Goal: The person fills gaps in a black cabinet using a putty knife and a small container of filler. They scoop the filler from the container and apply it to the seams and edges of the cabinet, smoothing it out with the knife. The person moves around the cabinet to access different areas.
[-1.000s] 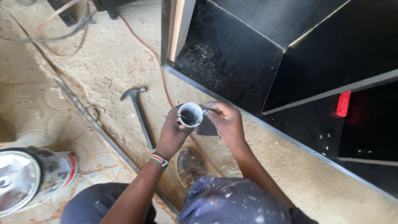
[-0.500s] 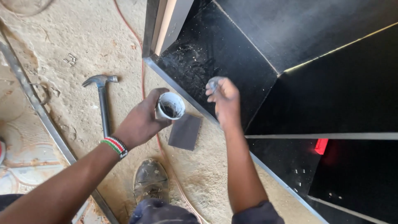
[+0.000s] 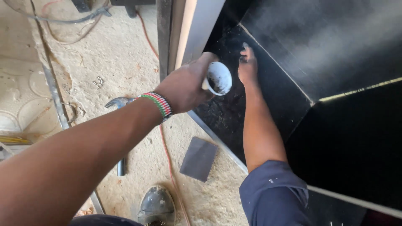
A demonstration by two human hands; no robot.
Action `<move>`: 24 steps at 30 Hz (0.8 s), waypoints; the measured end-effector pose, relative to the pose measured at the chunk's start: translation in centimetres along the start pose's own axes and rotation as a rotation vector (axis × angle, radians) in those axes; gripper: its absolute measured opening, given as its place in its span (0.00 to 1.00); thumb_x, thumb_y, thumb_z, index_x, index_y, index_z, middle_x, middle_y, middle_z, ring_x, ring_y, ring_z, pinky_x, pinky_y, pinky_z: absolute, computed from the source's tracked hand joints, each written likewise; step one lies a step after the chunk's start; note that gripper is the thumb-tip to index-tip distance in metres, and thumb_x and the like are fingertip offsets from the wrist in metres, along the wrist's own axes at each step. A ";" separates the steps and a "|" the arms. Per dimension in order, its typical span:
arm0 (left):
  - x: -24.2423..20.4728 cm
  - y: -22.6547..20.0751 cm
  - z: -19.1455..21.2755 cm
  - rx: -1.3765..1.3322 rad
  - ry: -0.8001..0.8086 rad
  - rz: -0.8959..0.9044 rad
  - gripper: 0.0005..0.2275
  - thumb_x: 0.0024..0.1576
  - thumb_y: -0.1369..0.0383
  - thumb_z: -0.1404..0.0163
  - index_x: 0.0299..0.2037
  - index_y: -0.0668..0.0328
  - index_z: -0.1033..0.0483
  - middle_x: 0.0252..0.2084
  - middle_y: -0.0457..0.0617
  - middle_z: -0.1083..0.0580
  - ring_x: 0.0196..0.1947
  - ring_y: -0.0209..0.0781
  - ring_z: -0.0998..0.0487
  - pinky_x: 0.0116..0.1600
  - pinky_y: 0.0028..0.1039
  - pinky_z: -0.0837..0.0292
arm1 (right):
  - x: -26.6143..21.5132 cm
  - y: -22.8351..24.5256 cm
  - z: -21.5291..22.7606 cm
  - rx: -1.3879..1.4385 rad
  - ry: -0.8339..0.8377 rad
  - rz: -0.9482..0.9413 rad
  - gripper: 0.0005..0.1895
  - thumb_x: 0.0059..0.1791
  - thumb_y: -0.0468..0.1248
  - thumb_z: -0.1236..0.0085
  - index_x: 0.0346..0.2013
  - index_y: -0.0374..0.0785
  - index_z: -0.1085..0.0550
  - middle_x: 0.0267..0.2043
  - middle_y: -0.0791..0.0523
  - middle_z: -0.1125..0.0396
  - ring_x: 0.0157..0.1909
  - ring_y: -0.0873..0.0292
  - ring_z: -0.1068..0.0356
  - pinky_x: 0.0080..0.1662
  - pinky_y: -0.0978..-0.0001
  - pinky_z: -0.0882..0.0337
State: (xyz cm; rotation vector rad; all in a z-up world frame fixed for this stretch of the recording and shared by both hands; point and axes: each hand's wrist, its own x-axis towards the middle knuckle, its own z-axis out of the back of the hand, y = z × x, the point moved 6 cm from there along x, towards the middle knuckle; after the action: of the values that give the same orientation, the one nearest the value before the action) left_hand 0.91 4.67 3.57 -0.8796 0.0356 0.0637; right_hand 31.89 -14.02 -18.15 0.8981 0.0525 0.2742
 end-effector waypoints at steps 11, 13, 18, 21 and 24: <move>4.6 2.7 -4.3 0.022 -0.009 0.000 0.33 0.64 0.71 0.36 0.78 0.45 0.37 0.73 0.66 0.24 0.69 0.84 0.19 0.69 0.70 0.19 | 7.4 -1.5 -2.3 -0.565 0.294 -0.120 0.36 0.70 0.40 0.57 0.93 0.73 0.46 0.93 0.49 0.51 0.90 0.36 0.43 0.85 0.36 0.35; 4.4 3.2 -4.7 0.036 0.018 0.020 0.34 0.64 0.69 0.37 0.80 0.44 0.39 0.76 0.65 0.26 0.71 0.85 0.22 0.72 0.72 0.22 | 7.0 -0.3 -2.5 -0.603 0.335 -0.146 0.38 0.69 0.38 0.58 0.94 0.70 0.48 0.93 0.49 0.53 0.90 0.36 0.45 0.84 0.35 0.35; 2.9 1.8 -4.3 0.068 0.067 0.004 0.34 0.65 0.69 0.38 0.81 0.48 0.40 0.76 0.65 0.26 0.75 0.81 0.24 0.74 0.70 0.25 | 6.8 -0.2 -4.8 -0.814 0.324 -0.161 0.43 0.66 0.36 0.49 0.95 0.63 0.49 0.95 0.50 0.58 0.89 0.34 0.44 0.81 0.30 0.30; 2.1 1.2 -3.7 0.089 0.093 -0.023 0.34 0.66 0.71 0.38 0.82 0.53 0.39 0.77 0.68 0.27 0.77 0.82 0.26 0.75 0.72 0.27 | 7.2 -0.9 -4.7 -0.836 0.317 -0.144 0.43 0.65 0.33 0.47 0.94 0.59 0.47 0.94 0.47 0.54 0.88 0.33 0.43 0.80 0.32 0.28; 1.5 1.7 -3.3 0.078 0.080 -0.019 0.35 0.65 0.72 0.39 0.83 0.48 0.41 0.75 0.66 0.26 0.76 0.82 0.25 0.76 0.72 0.29 | 5.9 1.1 -3.4 -0.759 0.313 -0.150 0.41 0.64 0.30 0.48 0.93 0.55 0.43 0.93 0.47 0.50 0.90 0.36 0.43 0.84 0.38 0.34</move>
State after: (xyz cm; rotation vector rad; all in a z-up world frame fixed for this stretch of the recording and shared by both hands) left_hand 2.25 3.25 0.05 -0.8042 0.1036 0.0098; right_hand 36.78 -9.23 -19.06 0.0908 0.2845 0.2636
